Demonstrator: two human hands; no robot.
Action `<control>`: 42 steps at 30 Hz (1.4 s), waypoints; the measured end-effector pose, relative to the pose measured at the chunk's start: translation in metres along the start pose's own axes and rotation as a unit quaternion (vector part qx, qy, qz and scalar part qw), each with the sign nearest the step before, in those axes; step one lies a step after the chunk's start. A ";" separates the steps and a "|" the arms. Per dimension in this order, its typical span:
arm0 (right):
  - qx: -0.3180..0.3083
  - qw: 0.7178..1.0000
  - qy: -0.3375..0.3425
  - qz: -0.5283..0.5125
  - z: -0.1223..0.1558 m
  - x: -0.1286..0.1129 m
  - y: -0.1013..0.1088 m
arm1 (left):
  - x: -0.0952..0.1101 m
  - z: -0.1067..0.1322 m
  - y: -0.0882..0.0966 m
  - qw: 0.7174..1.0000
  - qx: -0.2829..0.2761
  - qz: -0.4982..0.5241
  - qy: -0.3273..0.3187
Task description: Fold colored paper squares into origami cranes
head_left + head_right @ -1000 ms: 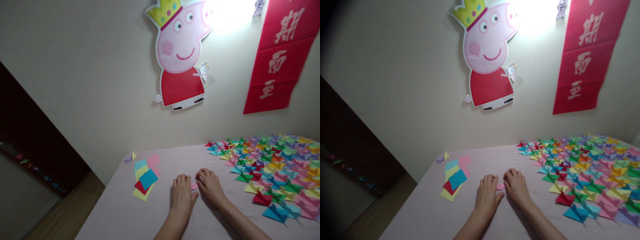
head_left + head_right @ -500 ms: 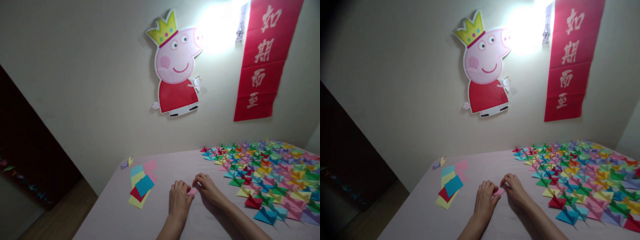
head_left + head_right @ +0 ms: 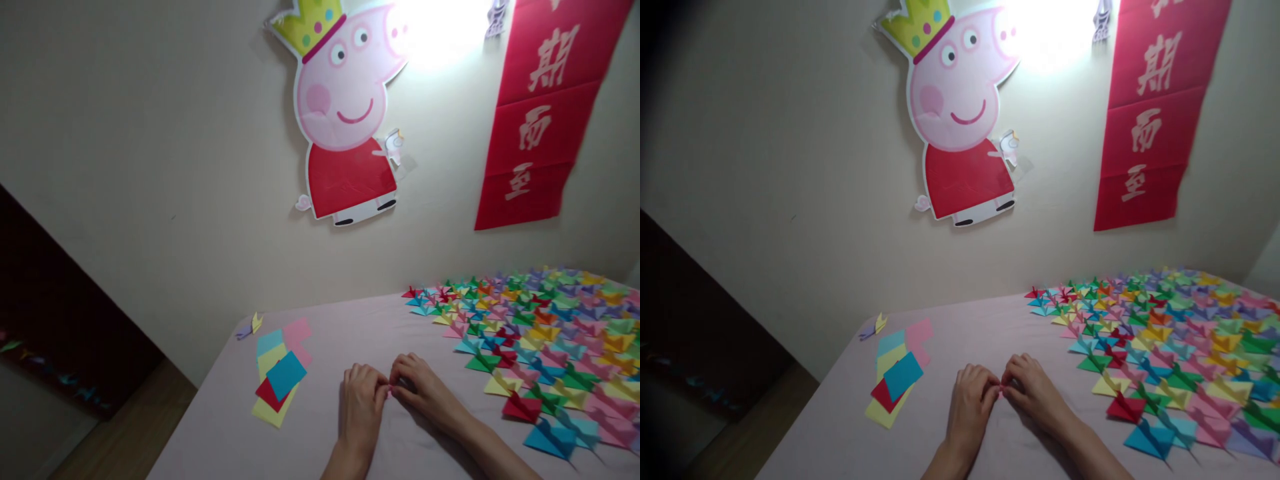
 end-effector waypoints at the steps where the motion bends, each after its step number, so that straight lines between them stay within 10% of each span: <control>1: 0.002 1.000 -0.002 -0.002 0.000 0.001 0.000 | -0.001 0.000 0.000 1.000 0.000 0.000 0.002; 16: 0.030 0.998 0.046 0.023 0.000 -0.005 0.010 | -0.005 0.001 0.005 0.999 0.013 0.036 0.012; 22: 0.151 0.988 -0.012 -0.001 0.012 0.022 0.043 | -0.028 0.002 0.016 0.986 0.087 0.133 0.046; 29: 0.134 0.957 -0.047 -0.254 -0.005 0.012 -0.005 | -0.031 0.004 0.011 0.968 0.132 0.211 0.028; 42: 0.162 0.912 -0.010 -0.378 -0.006 0.013 -0.009 | -0.041 0.001 -0.014 0.956 0.022 0.276 0.094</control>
Point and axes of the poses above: each hand's wrist, its own z-axis away from the middle knuckle, its own y-axis out of the back of the hand, x = y × z, the point moved 10 cm from there along -z, towards the middle knuckle, and after that the axes turned 13 degrees about -x, right-handed, at the moved point
